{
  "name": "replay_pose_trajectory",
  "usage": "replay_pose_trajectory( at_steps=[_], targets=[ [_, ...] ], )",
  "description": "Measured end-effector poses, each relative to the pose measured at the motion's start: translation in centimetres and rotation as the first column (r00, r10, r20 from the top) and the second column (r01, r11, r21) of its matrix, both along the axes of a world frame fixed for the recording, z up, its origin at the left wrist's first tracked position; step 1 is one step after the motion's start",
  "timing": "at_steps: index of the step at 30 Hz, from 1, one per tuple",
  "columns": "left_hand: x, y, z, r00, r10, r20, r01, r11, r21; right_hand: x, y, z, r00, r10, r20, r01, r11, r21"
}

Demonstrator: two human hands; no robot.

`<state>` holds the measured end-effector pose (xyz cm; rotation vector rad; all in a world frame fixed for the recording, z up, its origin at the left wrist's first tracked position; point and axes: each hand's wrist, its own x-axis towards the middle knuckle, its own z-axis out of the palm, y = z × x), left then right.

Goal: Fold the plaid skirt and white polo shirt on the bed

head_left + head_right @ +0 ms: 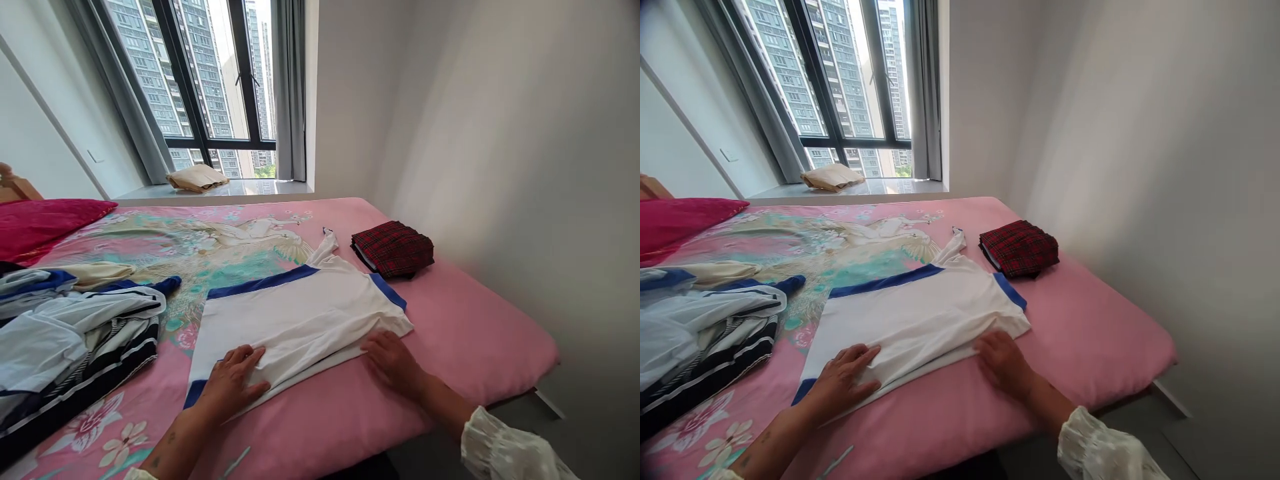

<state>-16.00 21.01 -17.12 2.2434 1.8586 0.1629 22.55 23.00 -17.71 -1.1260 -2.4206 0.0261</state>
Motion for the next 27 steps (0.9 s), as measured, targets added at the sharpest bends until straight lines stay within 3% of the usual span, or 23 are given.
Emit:
replay_pose_trajectory(
  at_steps=[3, 8, 13, 16, 18, 21, 24, 27],
  targets=[
    [0.1, 0.1, 0.3, 1.000, 0.005, 0.004, -0.005, 1.000, -0.003, 0.8, 2.2, 1.0, 0.994, -0.107, 0.027, 0.105, 0.992, 0.065],
    [0.1, 0.1, 0.2, 0.999, 0.014, 0.033, -0.013, 1.000, -0.018, 1.4, 5.6, 1.5, 0.990, -0.122, 0.074, 0.115, 0.989, 0.093],
    [-0.1, 0.0, -0.2, 0.997, 0.023, 0.068, -0.022, 0.999, -0.026, 4.3, 4.2, -1.0, 0.989, -0.104, 0.102, 0.089, 0.986, 0.139],
    [-0.5, 0.2, -0.3, 0.992, 0.028, 0.120, -0.023, 0.999, -0.040, 4.4, 2.5, -0.9, 0.989, -0.145, -0.012, 0.145, 0.981, 0.127],
    [-0.7, 0.2, -0.3, 0.984, 0.014, 0.176, -0.017, 1.000, 0.011, 2.7, 1.8, 0.3, 0.978, -0.150, -0.146, 0.167, 0.979, 0.114],
    [-0.5, -0.4, -0.2, 0.981, -0.067, 0.181, 0.030, 0.979, 0.203, -1.5, 2.0, 2.8, 0.973, -0.040, -0.227, 0.051, 0.998, 0.041],
    [0.4, -1.8, -0.3, 0.984, -0.168, 0.063, 0.133, 0.918, 0.374, -5.9, 3.9, 4.1, 0.996, 0.015, -0.089, -0.018, 0.999, -0.036],
    [1.6, -3.7, -0.8, 0.971, -0.237, -0.042, 0.228, 0.847, 0.480, -8.7, 6.8, 3.7, 0.989, -0.074, 0.131, 0.093, 0.986, -0.141]
  ],
)
